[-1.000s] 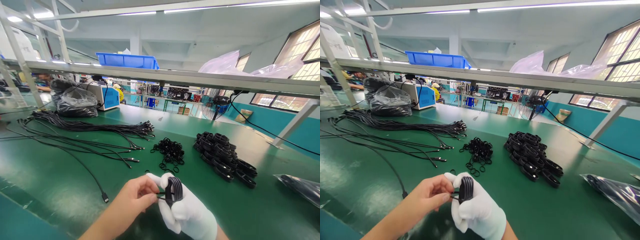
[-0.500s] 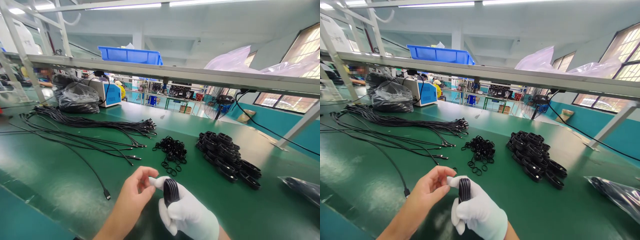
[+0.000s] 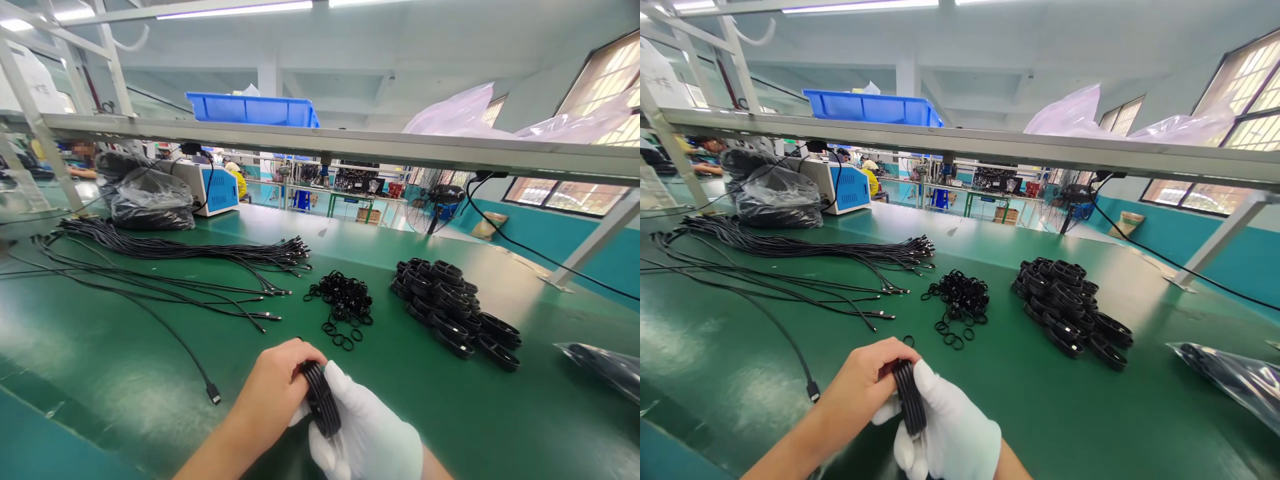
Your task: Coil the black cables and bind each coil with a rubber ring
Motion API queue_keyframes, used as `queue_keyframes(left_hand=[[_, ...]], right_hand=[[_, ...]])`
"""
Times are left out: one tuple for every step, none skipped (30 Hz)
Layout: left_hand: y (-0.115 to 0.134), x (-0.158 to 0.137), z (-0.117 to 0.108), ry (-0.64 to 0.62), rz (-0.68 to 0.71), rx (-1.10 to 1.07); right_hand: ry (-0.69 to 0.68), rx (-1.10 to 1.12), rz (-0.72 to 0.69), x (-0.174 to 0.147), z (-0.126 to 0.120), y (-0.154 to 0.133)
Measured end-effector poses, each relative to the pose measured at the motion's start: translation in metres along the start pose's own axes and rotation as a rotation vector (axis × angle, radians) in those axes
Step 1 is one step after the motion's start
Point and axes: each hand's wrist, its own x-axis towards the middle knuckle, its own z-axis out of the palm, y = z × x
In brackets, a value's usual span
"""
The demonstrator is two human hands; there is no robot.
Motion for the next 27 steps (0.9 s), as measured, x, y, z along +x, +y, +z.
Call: queue_keyframes(left_hand=[[-0.001, 0.001, 0.0, 0.006, -0.009, 0.016], [-0.001, 0.002, -0.001, 0.012, -0.025, 0.03], [-0.001, 0.004, -0.003, 0.007, -0.049, 0.033], [-0.002, 0.005, -0.005, -0.019, -0.077, 0.011], [-0.002, 0.007, -0.009, -0.068, -0.101, -0.04], [-0.003, 0.008, -0.012, -0.131, -0.125, -0.116], [-0.004, 0.01, -0.016, -0.198, -0.149, -0.203], [-0.006, 0.011, -0.02, -0.257, -0.168, -0.288], [-0.008, 0.013, -0.022, -0.295, -0.185, -0.356], [-0.011, 0.014, -0.024, -0.312, -0.204, -0.401], [-0.014, 0.015, -0.024, -0.311, -0.228, -0.419], [-0.017, 0.016, -0.024, -0.3, -0.251, -0.418], [-0.019, 0.017, -0.022, -0.284, -0.272, -0.401], [-0.021, 0.019, -0.02, -0.267, -0.289, -0.371], [-0.022, 0.02, -0.018, -0.249, -0.301, -0.33], [-0.023, 0.021, -0.016, -0.231, -0.304, -0.283], [-0.023, 0.021, -0.014, -0.217, -0.3, -0.238], [-0.022, 0.022, -0.012, -0.205, -0.289, -0.198], [-0.021, 0.022, -0.011, -0.195, -0.277, -0.163], [-0.019, 0.022, -0.01, -0.187, -0.268, -0.135], [-0.018, 0.022, -0.009, -0.184, -0.263, -0.111], [-0.017, 0.022, -0.008, -0.189, -0.262, -0.094], [-0.016, 0.022, -0.007, -0.196, -0.264, -0.081], [-0.016, 0.022, -0.006, -0.201, -0.267, -0.073], [-0.016, 0.022, -0.005, -0.202, -0.271, -0.067], [-0.017, 0.022, -0.004, -0.196, -0.274, -0.06], [-0.017, 0.022, -0.003, -0.185, -0.273, -0.054]], right_hand=[[0.042, -0.005, -0.043, 0.001, 0.001, 0.001], [0.096, -0.006, -0.101, 0.002, 0.002, 0.002], [0.149, 0.002, -0.158, 0.002, 0.003, 0.003], [0.19, 0.019, -0.202, 0.003, 0.005, 0.002], [0.209, 0.044, -0.217, 0.003, 0.007, 0.002], [0.206, 0.076, -0.2, 0.003, 0.009, 0.0], [0.187, 0.112, -0.16, 0.003, 0.011, -0.001], [0.163, 0.144, -0.11, 0.003, 0.013, -0.002], [0.144, 0.163, -0.069, 0.003, 0.015, -0.004], [0.139, 0.163, -0.06, 0.003, 0.017, -0.005], [0.148, 0.141, -0.08, 0.003, 0.019, -0.006], [0.171, 0.092, -0.118, 0.003, 0.021, -0.007], [0.216, 0.018, -0.16, 0.002, 0.023, -0.007], [0.282, -0.081, -0.192, 0.002, 0.025, -0.008], [0.362, -0.192, -0.201, 0.002, 0.026, -0.007], [0.445, -0.3, -0.189, 0.003, 0.028, -0.007], [0.52, -0.39, -0.166, 0.003, 0.029, -0.006], [0.577, -0.456, -0.15, 0.004, 0.029, -0.005], [0.61, -0.494, -0.14, 0.005, 0.029, -0.004], [0.619, -0.51, -0.14, 0.005, 0.029, -0.004], [0.615, -0.514, -0.146, 0.006, 0.029, -0.003], [0.606, -0.511, -0.152, 0.006, 0.029, -0.002], [0.591, -0.501, -0.153, 0.006, 0.028, -0.002], [0.574, -0.483, -0.153, 0.006, 0.026, -0.002], [0.545, -0.451, -0.154, 0.005, 0.025, -0.001], [0.499, -0.404, -0.158, 0.004, 0.022, -0.001], [0.441, -0.348, -0.162, 0.004, 0.02, -0.001]])
